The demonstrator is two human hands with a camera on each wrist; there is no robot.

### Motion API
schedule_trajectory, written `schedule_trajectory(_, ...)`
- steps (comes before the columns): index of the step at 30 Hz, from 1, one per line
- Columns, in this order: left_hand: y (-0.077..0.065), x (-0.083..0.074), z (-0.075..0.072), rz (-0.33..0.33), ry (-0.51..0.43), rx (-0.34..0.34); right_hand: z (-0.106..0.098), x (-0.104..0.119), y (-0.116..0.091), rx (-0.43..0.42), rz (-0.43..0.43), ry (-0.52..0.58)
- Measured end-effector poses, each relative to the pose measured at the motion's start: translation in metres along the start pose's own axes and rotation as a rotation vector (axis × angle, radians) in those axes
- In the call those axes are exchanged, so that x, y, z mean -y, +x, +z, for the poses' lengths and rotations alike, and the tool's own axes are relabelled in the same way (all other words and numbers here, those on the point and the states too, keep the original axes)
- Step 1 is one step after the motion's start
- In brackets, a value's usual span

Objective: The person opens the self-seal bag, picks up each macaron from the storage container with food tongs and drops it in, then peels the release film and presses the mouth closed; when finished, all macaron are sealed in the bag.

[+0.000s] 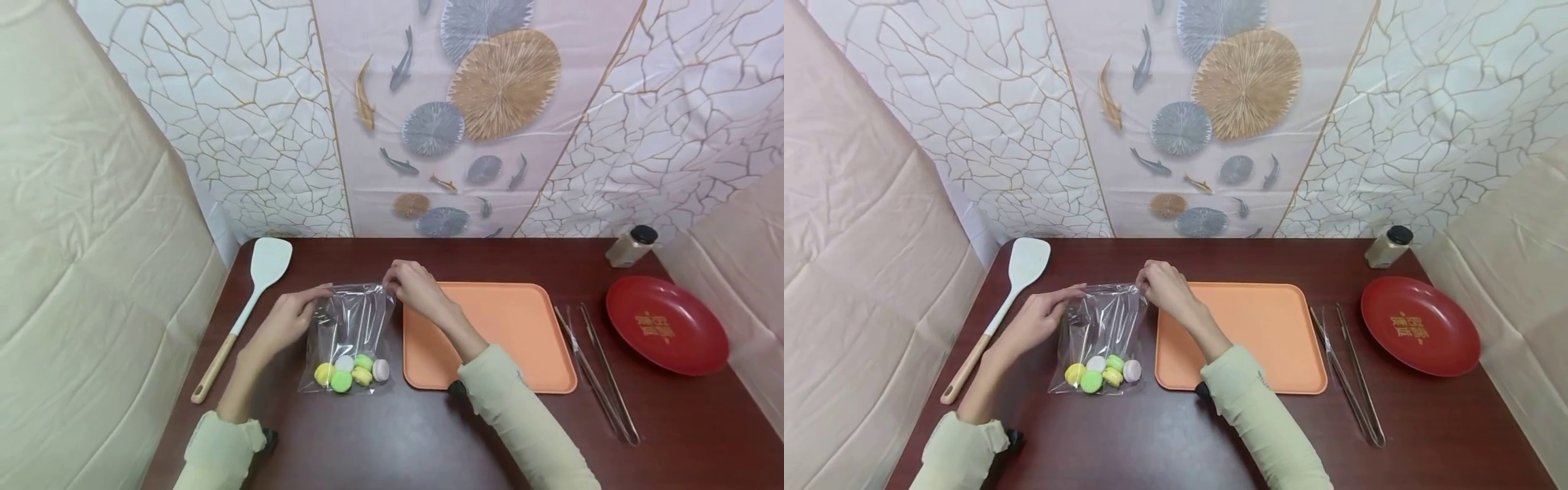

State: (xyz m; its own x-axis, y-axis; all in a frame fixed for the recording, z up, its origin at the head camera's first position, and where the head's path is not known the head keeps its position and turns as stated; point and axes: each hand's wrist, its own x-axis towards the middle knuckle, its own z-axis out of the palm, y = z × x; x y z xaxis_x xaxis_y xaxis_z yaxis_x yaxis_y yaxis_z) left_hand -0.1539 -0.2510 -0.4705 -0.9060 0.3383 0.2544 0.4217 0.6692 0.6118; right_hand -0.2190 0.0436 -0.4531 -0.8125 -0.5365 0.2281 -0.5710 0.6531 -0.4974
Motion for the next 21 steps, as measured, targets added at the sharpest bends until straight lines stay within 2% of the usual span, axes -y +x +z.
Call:
schedule_trajectory(2,0.004,0.007,0.009,-0.011,0.031,0.047,0.008,-0.009,0.005,0.032,0.07,-0.016)
schedule_trajectory(3,0.004,0.016,0.018,-0.013,0.053,0.055,0.011,-0.013,0.007,0.05,0.102,-0.029)
schedule_trajectory(6,0.006,0.032,0.035,-0.062,0.104,0.091,0.024,-0.026,0.011,0.105,0.166,-0.037)
schedule_trajectory(7,0.006,0.034,0.038,-0.081,0.099,0.096,0.019,-0.016,0.01,0.125,0.19,-0.049)
schedule_trajectory(10,0.005,0.036,0.044,-0.129,0.125,0.115,0.042,-0.041,0.012,0.104,0.133,-0.094)
schedule_trajectory(11,0.004,0.037,0.046,-0.136,0.134,0.114,0.044,-0.044,0.011,0.104,0.116,-0.107)
schedule_trajectory(12,0.003,0.029,0.043,-0.155,0.139,0.129,0.045,-0.046,0.011,0.101,0.096,-0.113)
schedule_trajectory(14,0.002,0.025,0.042,-0.165,0.19,0.158,0.044,-0.046,0.009,0.1,0.055,-0.121)
schedule_trajectory(16,0.001,0.021,0.041,-0.18,0.223,0.186,0.032,-0.034,0.007,0.126,0.04,-0.115)
schedule_trajectory(18,0.001,0.009,0.035,-0.213,0.246,0.226,0.022,-0.026,0.006,0.155,0.039,-0.13)
schedule_trajectory(21,0.0,0.004,0.032,-0.273,0.252,0.26,0.014,-0.021,0.003,0.194,0.044,-0.185)
